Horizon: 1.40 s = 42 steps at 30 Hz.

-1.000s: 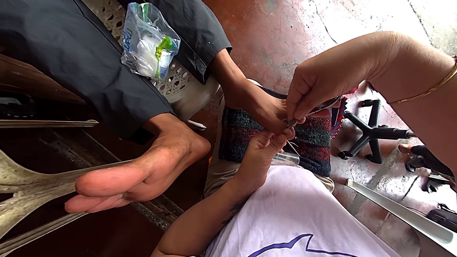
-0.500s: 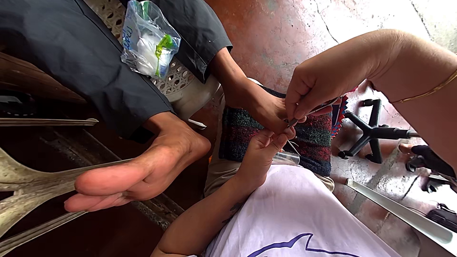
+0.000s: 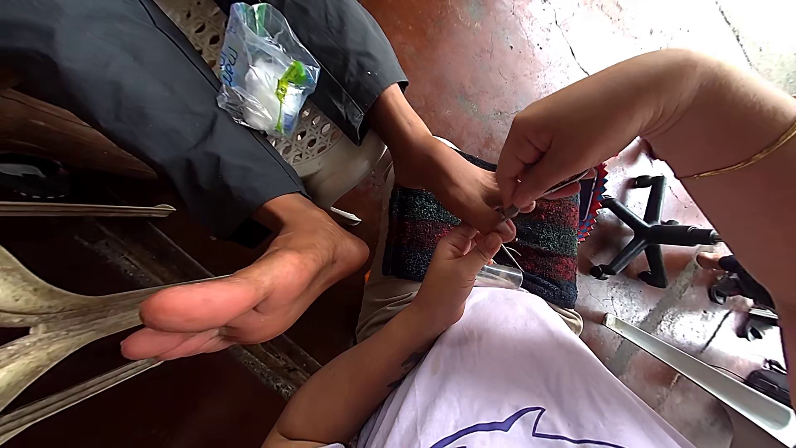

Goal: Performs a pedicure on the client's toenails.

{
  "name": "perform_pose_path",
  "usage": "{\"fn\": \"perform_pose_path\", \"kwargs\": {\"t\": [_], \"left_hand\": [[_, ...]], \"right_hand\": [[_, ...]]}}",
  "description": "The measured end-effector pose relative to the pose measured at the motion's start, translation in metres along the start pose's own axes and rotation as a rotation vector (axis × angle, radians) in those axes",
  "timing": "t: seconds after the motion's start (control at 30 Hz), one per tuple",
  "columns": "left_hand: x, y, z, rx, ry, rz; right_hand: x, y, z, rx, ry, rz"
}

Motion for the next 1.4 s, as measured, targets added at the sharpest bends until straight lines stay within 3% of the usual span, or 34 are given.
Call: {"fn": "perform_pose_path", "kwargs": {"t": [0.17,0.3,0.37,0.43,0.5,0.63,0.83,0.9,1.4], "left_hand": [[0.001,-0.002,0.001,-0.033,0.001,0.033],[0.002,-0.002,0.000,-0.011,-0.002,-0.019],[0.001,-0.001,0.000,0.010,0.002,-0.016],[0.002,-0.003,0.002,-0.031,-0.011,0.012],[0.003,-0.005,0.005,-0.085,-0.008,0.012],[0.002,-0.001,0.001,-0.019,0.003,-0.006],[0.001,0.000,-0.001,0.016,0.010,-0.017],[0.002,-0.001,-0.001,0.017,0.012,-0.009],[0.002,-0.001,-0.002,0.037,0.009,-0.002]], "right_hand": [[0.043,0.024,-0.003,-0.361,-0.521,-0.398],[0.041,0.030,0.003,-0.890,-0.541,-0.076],[0.035,0.026,0.013,-1.021,-0.545,-0.185],[0.038,0.041,0.014,-0.960,-0.558,-0.316],[0.041,0.057,0.012,-0.776,-0.536,-0.287],[0.039,0.034,0.029,-0.528,-0.493,-0.212],[-0.004,0.010,0.024,-0.180,-0.133,-0.052],[-0.011,0.010,0.020,-0.127,-0.032,-0.050],[-0.013,0.010,0.014,-0.052,0.029,-0.073]]}}
Point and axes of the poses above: each hand's wrist, its own z-axis away from the middle knuckle, its own y-axis out of the palm, x = y × z, the point moved 8 cm from there along -z, towards the middle knuckle, and after that the axes turned 3 degrees about -x, right-handed, at the moved point
